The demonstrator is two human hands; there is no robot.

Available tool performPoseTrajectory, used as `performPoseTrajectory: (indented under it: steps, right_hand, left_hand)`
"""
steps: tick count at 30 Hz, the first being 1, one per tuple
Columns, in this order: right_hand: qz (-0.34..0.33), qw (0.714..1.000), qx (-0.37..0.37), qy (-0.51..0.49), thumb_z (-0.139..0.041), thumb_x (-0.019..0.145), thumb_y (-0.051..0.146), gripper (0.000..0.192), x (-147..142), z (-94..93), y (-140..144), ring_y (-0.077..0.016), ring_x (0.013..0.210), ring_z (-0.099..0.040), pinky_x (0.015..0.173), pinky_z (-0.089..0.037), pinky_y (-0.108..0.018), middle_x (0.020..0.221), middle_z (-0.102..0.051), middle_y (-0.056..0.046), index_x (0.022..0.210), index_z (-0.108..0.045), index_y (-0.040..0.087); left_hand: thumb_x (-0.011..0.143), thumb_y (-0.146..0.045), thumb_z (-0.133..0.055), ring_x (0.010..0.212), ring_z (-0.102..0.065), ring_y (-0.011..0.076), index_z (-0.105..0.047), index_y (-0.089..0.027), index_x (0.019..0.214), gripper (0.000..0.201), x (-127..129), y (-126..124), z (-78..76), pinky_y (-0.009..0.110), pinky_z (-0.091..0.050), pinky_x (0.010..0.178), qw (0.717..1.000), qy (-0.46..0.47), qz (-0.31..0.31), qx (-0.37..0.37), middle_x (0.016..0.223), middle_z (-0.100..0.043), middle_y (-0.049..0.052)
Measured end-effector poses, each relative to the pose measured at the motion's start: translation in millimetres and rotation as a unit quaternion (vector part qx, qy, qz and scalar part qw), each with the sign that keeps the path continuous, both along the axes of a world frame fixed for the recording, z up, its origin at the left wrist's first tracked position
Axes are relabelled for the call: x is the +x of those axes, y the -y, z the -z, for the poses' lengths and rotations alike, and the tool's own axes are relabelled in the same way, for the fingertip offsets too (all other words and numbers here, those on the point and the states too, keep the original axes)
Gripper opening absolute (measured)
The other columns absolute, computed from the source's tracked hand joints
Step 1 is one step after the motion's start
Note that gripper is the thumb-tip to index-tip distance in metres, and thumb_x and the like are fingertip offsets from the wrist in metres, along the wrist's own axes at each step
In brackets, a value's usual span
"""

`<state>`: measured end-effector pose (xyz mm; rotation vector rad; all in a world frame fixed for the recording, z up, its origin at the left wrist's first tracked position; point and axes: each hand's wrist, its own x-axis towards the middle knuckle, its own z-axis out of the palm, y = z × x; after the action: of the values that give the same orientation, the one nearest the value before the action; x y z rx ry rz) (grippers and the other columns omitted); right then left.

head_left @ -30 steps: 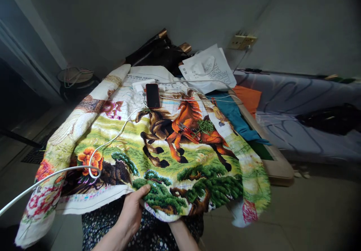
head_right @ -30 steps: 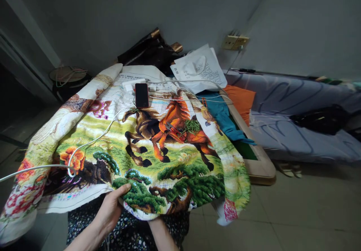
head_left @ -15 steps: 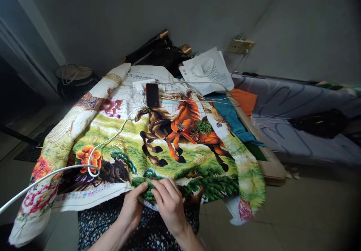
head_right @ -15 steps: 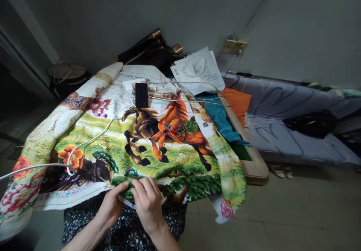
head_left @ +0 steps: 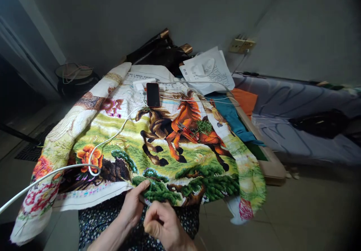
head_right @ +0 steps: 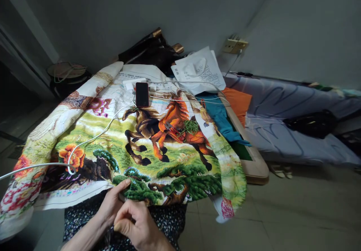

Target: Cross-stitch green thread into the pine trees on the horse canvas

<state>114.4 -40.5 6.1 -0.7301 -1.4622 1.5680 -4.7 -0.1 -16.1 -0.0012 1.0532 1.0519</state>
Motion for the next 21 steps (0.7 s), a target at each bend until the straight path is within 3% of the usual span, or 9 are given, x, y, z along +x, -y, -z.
performPoseTrajectory:
  steps: [3, 7, 11, 21]
  right_hand:
    - [0.096, 0.989, -0.112, 0.007, -0.043, 0.094, 0.046, 0.034, -6.3, 8.7, -4.3, -0.0059, 0.046, -0.028, 0.044, -0.022, -0.018, 0.053, -0.033, 0.005, 0.081, -0.042, 0.015]
    - [0.237, 0.954, -0.078, 0.164, -0.042, 0.094, 0.039, 0.032, -5.1, 19.4, -13.3, -0.0085, 0.051, -0.041, 0.05, -0.033, -0.02, 0.055, -0.043, 0.001, 0.09, -0.055, 0.011]
    - [0.255, 0.941, -0.058, 0.213, -0.043, 0.092, 0.036, 0.033, -2.5, 20.0, -15.4, -0.0099, 0.048, -0.046, 0.05, -0.036, -0.021, 0.055, -0.053, -0.002, 0.095, -0.061, 0.009]
    - [0.262, 0.931, -0.022, 0.252, -0.043, 0.09, 0.031, 0.03, -3.2, 13.7, -18.9, -0.0099, 0.047, -0.046, 0.046, -0.034, -0.02, 0.054, -0.054, -0.003, 0.085, -0.066, 0.012]
  left_hand:
    - [0.052, -0.021, -0.084, 0.064, -0.056, 0.0126, -0.066, -0.007, 0.07, 0.029, -0.3, -1.0, -0.4, 0.025, -0.045, 0.063, 1.0, -0.016, -0.02, 0.002, 0.07, -0.062, 0.004]
    - [0.048, -0.023, -0.085, 0.07, -0.058, 0.0155, -0.068, -0.007, 0.072, 0.034, -0.5, -1.9, 0.3, 0.028, -0.047, 0.069, 0.999, -0.003, -0.023, 0.021, 0.075, -0.064, 0.006]
    - [0.049, -0.023, -0.085, 0.071, -0.058, 0.0169, -0.068, -0.006, 0.073, 0.034, -0.5, -1.1, 0.8, 0.029, -0.047, 0.07, 1.0, -0.002, -0.021, 0.016, 0.076, -0.065, 0.007]
    - [0.052, -0.021, -0.084, 0.075, -0.06, 0.0182, -0.069, -0.006, 0.075, 0.031, -1.5, -1.5, 0.3, 0.03, -0.048, 0.073, 1.0, -0.001, -0.02, 0.01, 0.081, -0.066, 0.008]
